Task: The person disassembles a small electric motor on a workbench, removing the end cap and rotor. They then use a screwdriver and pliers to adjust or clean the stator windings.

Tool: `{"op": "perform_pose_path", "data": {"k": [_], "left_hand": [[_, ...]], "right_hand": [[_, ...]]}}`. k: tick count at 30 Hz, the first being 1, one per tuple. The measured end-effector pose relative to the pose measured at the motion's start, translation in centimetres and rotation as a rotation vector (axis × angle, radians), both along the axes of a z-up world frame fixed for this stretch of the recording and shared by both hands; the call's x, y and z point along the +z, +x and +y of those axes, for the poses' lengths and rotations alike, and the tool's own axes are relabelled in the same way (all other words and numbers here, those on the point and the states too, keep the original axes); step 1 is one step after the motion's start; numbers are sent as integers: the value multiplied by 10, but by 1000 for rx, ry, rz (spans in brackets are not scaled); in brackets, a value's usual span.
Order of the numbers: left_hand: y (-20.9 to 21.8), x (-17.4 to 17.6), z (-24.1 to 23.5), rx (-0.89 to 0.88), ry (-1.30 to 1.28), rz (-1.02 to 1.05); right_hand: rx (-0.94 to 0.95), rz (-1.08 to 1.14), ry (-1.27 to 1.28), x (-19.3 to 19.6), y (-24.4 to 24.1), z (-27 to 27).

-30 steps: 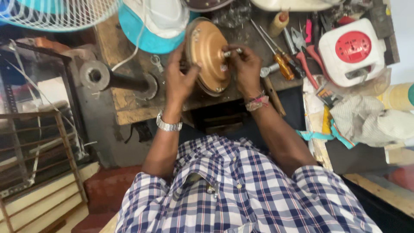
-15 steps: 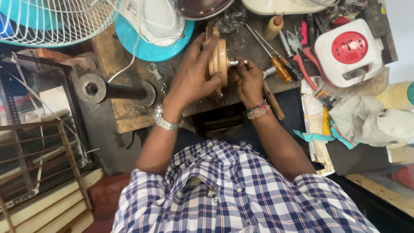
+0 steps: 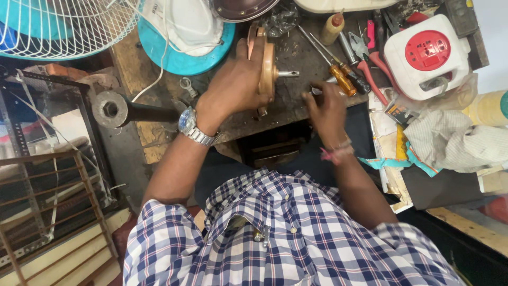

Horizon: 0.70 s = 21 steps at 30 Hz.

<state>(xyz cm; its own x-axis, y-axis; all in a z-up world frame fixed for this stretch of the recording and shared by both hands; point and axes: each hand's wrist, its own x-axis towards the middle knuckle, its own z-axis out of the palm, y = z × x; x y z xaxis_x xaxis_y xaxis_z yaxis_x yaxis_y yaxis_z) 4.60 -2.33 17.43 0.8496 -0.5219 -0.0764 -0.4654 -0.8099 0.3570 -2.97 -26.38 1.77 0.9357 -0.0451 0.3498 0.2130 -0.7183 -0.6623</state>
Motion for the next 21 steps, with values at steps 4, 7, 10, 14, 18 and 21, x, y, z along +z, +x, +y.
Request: {"op": "perform_pose_path", "data": {"k": [4,7,10,14,18,21], "left_hand": [[5,-8,-1,-71,-64,-49],[9,-8,-1,-59,-15,61],[10,-3,2,-69,24,142],[10,8,2,-135,-47,25],[11,9,0,6,111,288],[11,7,0,-29,25,221]], "right_hand": [[-36,83,-341,7,-45,-30],[-41,128,-246,-1,-60,-34],[-58,206,-256,-10,-57,-37],[-14,206,-48,-8,-48,-41],[-45,461,873,-1,-47,-28],[-70,481,1229,-1,-46,-1]]}}
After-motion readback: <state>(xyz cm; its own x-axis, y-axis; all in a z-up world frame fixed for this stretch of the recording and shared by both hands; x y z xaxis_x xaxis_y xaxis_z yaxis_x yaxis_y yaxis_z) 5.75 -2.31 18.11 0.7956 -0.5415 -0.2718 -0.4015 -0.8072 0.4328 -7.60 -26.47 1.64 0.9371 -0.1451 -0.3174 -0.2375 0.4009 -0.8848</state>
